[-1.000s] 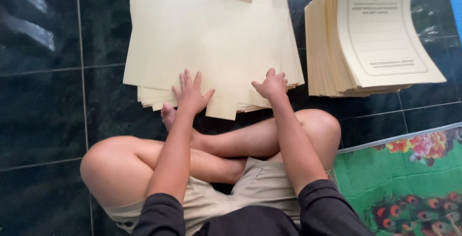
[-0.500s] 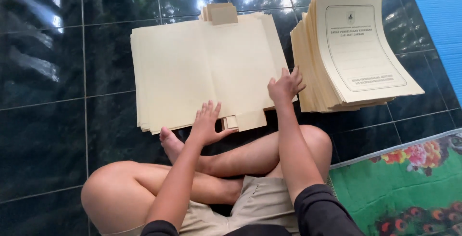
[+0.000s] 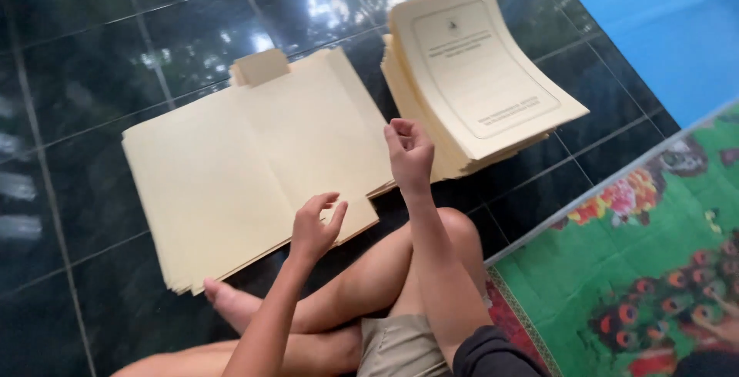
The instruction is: Folding internal flaps of document covers and stacking them in a print shop environment.
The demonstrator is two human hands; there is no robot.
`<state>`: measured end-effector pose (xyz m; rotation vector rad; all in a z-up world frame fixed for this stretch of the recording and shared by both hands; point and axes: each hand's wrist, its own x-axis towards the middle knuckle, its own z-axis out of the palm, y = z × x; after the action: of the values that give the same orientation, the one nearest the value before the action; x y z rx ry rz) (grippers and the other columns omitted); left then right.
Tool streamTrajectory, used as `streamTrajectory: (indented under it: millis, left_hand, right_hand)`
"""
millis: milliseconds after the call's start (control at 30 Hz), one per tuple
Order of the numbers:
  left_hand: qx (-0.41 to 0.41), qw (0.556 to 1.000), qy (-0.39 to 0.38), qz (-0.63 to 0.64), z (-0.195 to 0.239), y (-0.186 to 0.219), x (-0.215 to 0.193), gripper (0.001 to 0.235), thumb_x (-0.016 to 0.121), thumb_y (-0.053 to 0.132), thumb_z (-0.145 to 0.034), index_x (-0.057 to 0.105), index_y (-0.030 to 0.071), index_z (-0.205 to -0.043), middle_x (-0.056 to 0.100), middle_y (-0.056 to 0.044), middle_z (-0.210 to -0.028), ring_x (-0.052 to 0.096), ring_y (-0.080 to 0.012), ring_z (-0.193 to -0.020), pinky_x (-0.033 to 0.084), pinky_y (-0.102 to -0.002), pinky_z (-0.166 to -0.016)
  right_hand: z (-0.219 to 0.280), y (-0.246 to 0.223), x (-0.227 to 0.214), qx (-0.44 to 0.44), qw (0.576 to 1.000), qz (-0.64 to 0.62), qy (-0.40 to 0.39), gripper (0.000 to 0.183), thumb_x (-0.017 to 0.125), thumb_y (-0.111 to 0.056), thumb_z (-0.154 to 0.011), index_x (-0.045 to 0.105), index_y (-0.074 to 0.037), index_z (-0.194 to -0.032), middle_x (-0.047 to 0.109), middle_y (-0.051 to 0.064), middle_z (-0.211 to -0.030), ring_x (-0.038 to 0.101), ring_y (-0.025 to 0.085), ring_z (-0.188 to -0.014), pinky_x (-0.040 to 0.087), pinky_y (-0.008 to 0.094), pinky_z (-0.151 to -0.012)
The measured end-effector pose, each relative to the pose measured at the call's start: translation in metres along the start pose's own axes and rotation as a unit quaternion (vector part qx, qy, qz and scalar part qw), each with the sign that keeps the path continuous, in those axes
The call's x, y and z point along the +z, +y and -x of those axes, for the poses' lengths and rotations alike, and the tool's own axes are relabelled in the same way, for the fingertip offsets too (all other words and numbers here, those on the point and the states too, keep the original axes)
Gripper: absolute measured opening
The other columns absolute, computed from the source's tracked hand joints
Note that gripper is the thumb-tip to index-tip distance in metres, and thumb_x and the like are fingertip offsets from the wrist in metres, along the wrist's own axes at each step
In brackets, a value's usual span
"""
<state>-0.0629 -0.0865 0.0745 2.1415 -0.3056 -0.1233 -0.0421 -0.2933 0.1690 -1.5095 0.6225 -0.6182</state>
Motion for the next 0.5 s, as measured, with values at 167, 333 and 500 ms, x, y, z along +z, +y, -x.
streamTrajectory:
  millis: [167,333,500]
  left_hand:
    - [-0.042,0.992,-0.071,0.095,-0.050,0.091,0.063,0.025,0.075,0.045,-0.089,0.079,0.026,-0.105,0.080,0.003,-0.093,0.077,-0.0170,-0.087,0.060,-0.030,-0.078]
    - [-0.103,0.970,-0.099,0.198,-0.088,0.171,0.106,0.026,0.071,0.043,-0.093,0.080,0.019,-0.093,0.074,0.000,-0.069,0.073,-0.0140,-0.070,0.060,-0.031,-0.069]
    - [-0.148,0.956,-0.112,0.229,-0.111,0.184,0.150,0.048,0.081,0.055,-0.082,0.067,0.013,-0.066,0.059,-0.003,-0.049,0.060,-0.0115,-0.047,0.052,-0.025,-0.049]
  right_hand:
    - [0.001,-0.055,-0.030,-0.023,0.985,-0.076,0.156,0.012,0.067,-0.020,-0.094,0.066,-0.009,-0.094,0.068,0.004,-0.081,0.063,0.009,-0.070,0.050,0.019,-0.060]
    - [-0.026,-0.047,-0.074,-0.099,0.961,-0.099,0.238,0.009,0.066,-0.013,-0.093,0.062,-0.006,-0.097,0.070,0.009,-0.093,0.061,0.008,-0.065,0.046,0.016,-0.053]
    - [-0.053,-0.031,-0.117,-0.167,0.920,-0.063,0.349,0.009,0.067,-0.009,-0.095,0.059,-0.006,-0.098,0.067,0.006,-0.086,0.055,0.005,-0.060,0.042,0.016,-0.053]
